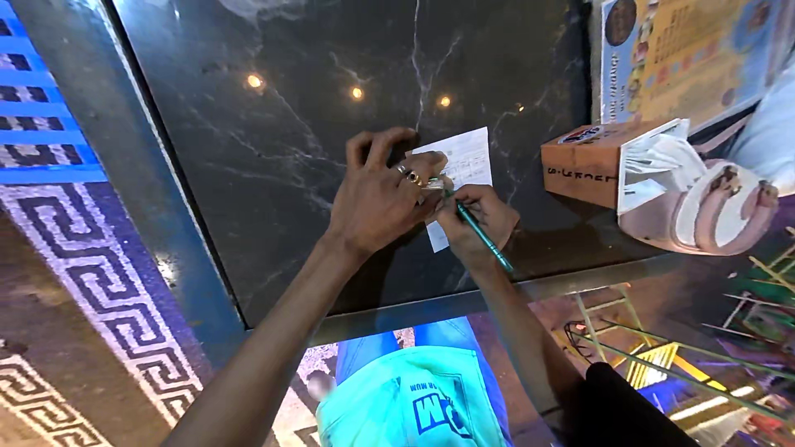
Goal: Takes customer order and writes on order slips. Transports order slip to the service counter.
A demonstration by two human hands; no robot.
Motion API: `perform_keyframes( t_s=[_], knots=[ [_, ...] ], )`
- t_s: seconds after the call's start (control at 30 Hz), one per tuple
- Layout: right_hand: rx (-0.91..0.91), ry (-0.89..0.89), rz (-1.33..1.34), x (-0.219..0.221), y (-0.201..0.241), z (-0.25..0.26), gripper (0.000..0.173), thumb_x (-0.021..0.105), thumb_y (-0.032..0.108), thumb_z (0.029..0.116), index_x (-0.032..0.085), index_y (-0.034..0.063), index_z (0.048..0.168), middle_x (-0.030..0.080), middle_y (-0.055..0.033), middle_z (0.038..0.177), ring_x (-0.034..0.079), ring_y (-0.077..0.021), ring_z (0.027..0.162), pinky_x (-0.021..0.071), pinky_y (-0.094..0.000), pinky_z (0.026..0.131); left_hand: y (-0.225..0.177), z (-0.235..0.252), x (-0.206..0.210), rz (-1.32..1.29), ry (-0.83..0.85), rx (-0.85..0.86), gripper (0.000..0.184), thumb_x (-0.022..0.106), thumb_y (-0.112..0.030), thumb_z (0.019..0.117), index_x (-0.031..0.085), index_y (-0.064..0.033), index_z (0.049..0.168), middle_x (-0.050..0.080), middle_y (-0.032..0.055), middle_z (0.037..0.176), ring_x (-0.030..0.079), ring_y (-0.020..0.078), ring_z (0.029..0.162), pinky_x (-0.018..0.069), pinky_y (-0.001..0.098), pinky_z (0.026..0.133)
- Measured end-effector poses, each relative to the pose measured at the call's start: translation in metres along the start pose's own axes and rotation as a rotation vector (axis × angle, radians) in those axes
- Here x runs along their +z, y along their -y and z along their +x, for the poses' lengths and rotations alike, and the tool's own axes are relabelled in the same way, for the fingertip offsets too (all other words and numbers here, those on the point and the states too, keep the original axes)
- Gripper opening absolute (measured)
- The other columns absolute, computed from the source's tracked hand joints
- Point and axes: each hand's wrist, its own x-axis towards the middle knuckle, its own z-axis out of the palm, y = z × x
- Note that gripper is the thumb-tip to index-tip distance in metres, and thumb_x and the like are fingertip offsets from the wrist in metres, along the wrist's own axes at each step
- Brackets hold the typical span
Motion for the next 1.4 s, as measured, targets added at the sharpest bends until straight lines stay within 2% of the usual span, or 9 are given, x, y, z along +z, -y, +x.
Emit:
perform_keyframes(
  t_s=[0.63,0.87,0.97,1.03,1.1,1.17,1.23,1.33,1.4],
  knots=[
    [0.055,-0.058,-0.047,0.004,0.004,-0.003,0.011,0.073,0.009,0.0825,0.066,0.0052,0.091,0.065,-0.0001,0.074,0.062,-0.0028,0.061,0.0538,-0.0187,0.054,0.0,0.0,-0.002,-0.004,0.006,-0.014,0.038,0.069,-0.041,0.0946,0.067,-0.0167,0.124,0.073,0.0005,0.121,0.054,0.0296,0.129,0.0309,0.0511,0.109],
    [0.022,-0.01,-0.016,0.0,0.001,-0.003,0.013,0.075,0.011,0.0826,0.066,0.0065,0.092,0.065,0.0005,0.075,0.062,-0.0031,0.062,0.0529,-0.0191,0.054,0.0,0.001,-0.002,-0.001,0.035,-0.004,0.037,0.065,-0.039,0.096,0.068,-0.0177,0.125,0.073,-0.0001,0.121,0.053,0.0293,0.131,0.0298,0.0505,0.11],
    [0.033,-0.1,0.255,-0.006,-0.002,-0.004,0.013,0.069,0.01,0.0932,0.062,0.0105,0.103,0.07,0.0033,0.083,0.07,-0.0072,0.068,0.0631,-0.0264,0.059,0.002,0.0,-0.002,-0.002,0.06,0.004,0.034,0.06,-0.032,0.0971,0.066,-0.0173,0.127,0.073,0.0006,0.123,0.052,0.0299,0.134,0.0282,0.052,0.112],
    [0.052,-0.21,0.407,-0.012,-0.005,-0.001,0.008,0.058,0.011,0.1019,0.059,0.0136,0.11,0.071,0.0032,0.084,0.07,-0.0107,0.064,0.0623,-0.0285,0.054,0.002,-0.001,-0.002,-0.01,0.061,0.021,0.035,0.059,-0.03,0.0985,0.066,-0.0166,0.13,0.073,0.002,0.122,0.052,0.0312,0.133,0.0288,0.0527,0.112],
    [0.069,-0.258,0.407,-0.021,-0.008,0.0,0.008,0.048,0.019,0.1086,0.053,0.0153,0.113,0.072,0.0018,0.087,0.071,-0.0134,0.065,0.0615,-0.0283,0.054,0.002,0.0,-0.002,-0.002,0.057,0.027,0.035,0.057,-0.027,0.0982,0.065,-0.0166,0.13,0.073,0.0025,0.12,0.052,0.0319,0.133,0.0286,0.0527,0.112],
    [0.042,-0.214,0.314,-0.034,-0.011,-0.006,0.021,0.04,0.026,0.1117,0.056,0.0139,0.117,0.075,-0.0004,0.096,0.075,-0.0171,0.078,0.0651,-0.0326,0.067,0.002,0.0,-0.002,0.006,0.062,0.027,0.035,0.057,-0.025,0.0976,0.065,-0.0169,0.131,0.074,0.0026,0.118,0.052,0.032,0.133,0.0277,0.0528,0.112],
    [-0.095,-0.115,0.146,-0.046,-0.018,-0.016,0.03,0.04,0.03,0.1117,0.062,0.0108,0.116,0.077,-0.0025,0.104,0.076,-0.0185,0.096,0.0649,-0.0371,0.084,0.002,-0.001,-0.002,0.0,0.055,0.025,0.035,0.056,-0.024,0.0981,0.065,-0.0163,0.131,0.074,0.0035,0.118,0.053,0.032,0.132,0.0279,0.0528,0.112],
    [-0.271,0.034,-0.078,-0.053,-0.033,-0.027,0.02,0.06,0.023,0.1036,0.068,0.0084,0.114,0.073,-0.0076,0.12,0.062,-0.0228,0.127,0.0513,-0.0402,0.107,0.002,-0.002,-0.002,-0.011,0.066,0.029,0.037,0.054,-0.023,0.0981,0.065,-0.0151,0.132,0.073,0.0042,0.12,0.051,0.0339,0.134,0.0264,0.0546,0.112],
    [-0.298,0.072,-0.158,-0.05,-0.037,-0.029,0.018,0.07,0.023,0.0964,0.068,0.0098,0.109,0.072,-0.0082,0.123,0.055,-0.0295,0.135,0.0409,-0.0477,0.115,0.001,-0.002,-0.002,-0.014,0.072,0.023,0.036,0.055,-0.022,0.0981,0.064,-0.015,0.132,0.073,0.0039,0.121,0.049,0.034,0.135,0.0248,0.0547,0.113]
  ],
)
